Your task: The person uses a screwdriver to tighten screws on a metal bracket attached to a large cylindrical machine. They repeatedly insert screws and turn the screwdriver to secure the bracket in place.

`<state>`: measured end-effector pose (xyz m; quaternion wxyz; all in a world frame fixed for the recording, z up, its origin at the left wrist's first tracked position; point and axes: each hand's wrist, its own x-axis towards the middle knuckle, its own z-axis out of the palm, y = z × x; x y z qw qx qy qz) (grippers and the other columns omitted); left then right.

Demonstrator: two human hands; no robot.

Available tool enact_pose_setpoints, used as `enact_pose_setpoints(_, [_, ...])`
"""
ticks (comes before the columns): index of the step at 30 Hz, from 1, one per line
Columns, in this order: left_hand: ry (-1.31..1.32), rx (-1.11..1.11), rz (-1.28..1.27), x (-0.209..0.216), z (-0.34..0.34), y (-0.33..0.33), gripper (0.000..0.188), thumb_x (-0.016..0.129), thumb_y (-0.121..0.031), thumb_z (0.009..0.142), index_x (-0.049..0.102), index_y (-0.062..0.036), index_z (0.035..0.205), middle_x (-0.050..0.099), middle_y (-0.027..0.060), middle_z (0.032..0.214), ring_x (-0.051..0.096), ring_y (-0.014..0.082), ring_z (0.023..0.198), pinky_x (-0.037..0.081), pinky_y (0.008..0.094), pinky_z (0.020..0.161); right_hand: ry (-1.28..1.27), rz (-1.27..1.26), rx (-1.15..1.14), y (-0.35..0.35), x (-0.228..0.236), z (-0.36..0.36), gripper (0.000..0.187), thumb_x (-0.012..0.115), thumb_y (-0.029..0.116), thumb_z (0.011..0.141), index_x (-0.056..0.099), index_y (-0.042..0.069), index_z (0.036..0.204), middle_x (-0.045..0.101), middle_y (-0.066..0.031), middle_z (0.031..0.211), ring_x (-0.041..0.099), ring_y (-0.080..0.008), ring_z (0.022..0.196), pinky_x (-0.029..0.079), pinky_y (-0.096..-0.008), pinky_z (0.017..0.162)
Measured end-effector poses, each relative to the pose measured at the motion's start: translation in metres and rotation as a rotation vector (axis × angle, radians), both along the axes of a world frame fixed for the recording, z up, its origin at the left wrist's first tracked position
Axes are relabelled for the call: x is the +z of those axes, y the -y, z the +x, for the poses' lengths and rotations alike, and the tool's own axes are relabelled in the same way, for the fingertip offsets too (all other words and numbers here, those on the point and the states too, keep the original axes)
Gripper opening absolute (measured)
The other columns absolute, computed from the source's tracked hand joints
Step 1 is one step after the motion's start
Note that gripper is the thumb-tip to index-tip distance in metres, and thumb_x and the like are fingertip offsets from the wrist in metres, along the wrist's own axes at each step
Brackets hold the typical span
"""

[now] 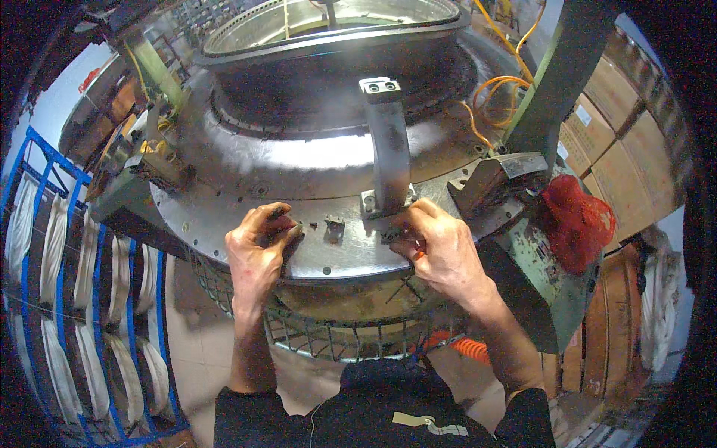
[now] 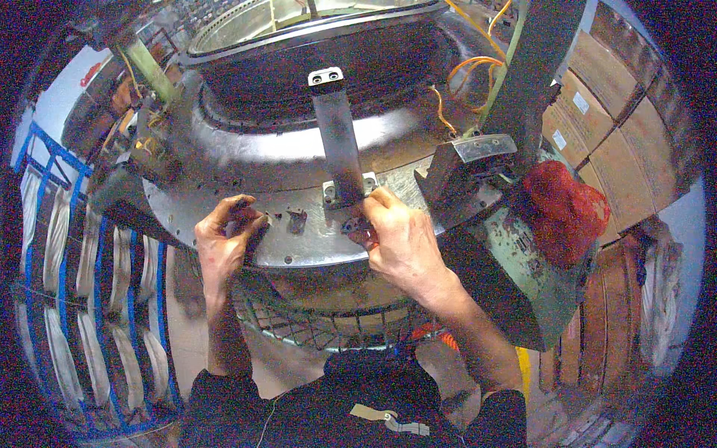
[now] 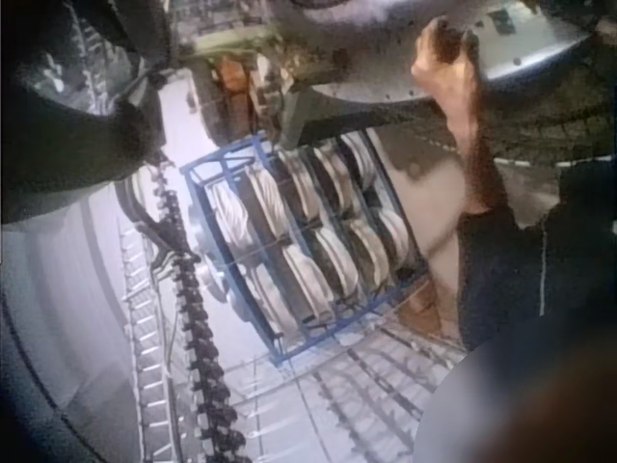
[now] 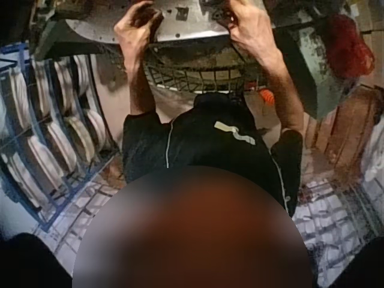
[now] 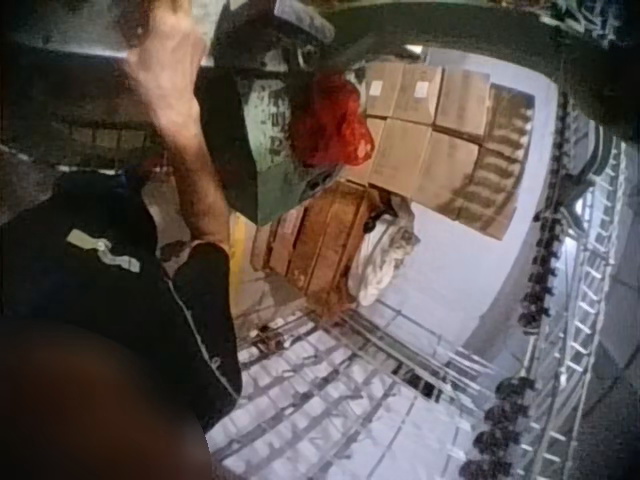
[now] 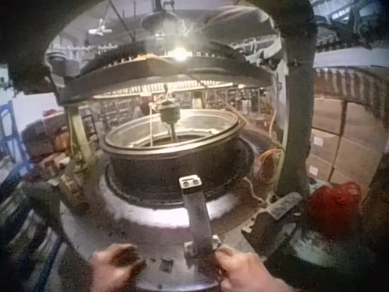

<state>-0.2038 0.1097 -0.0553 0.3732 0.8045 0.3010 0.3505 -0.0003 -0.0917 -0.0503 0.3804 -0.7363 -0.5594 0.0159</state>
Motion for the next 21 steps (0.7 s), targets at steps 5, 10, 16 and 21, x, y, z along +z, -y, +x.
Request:
enact_pose_setpoints(5, [0.012,-0.057,0.272,0.0,0.004,-0.002,0.031,0.077,0.011,0.081,0.072,-0.0021,0.109,0.073,0.0097,0.097,0.074,0.016,0.089,0.06,0.0308,0.08,-0.023,0.039,0.024,0.001,-0.004,0.002,0.031,0.078,-0.001,0.078,0.07,0.003,0.108,0.07,-0.0159,0.092,0.066,-0.0289,0.07,0.053,-0.0394,0.065])
enact_pose_setpoints(10, [0.196,-0.063,0.185,-0.001,0.011,0.008,0.028,0.073,0.014,0.083,0.07,0.0003,0.108,0.073,0.0096,0.095,0.073,0.0147,0.09,0.059,0.0288,0.083,-0.129,0.032,0.016,0.001,-0.007,0.002,0.029,0.079,0.002,0.081,0.072,0.004,0.109,0.074,-0.0135,0.086,0.062,-0.0208,0.058,0.051,-0.0352,0.058])
enact_pose_setpoints(16, [0.408,-0.225,-0.305,-0.013,0.025,0.051,0.028,0.068,0.019,0.086,0.069,0.0022,0.109,0.074,0.0067,0.1,0.071,0.0137,0.096,0.059,0.0284,0.088,-0.263,0.023,0.027,-0.001,-0.004,0.005,0.026,0.077,0.001,0.08,0.073,0.002,0.106,0.075,-0.0114,0.085,0.064,-0.0136,0.065,0.052,-0.0298,0.061])
enact_pose_setpoints(21, [0.476,-0.263,-0.326,-0.016,0.041,0.081,0.027,0.07,0.019,0.085,0.071,0.0018,0.106,0.075,0.0065,0.098,0.071,0.0124,0.094,0.058,0.0269,0.084,-0.498,0.038,0.033,0.0,-0.01,0.009,0.028,0.078,0.005,0.08,0.075,0.001,0.107,0.075,-0.0082,0.086,0.066,-0.0113,0.071,0.054,-0.0296,0.065])
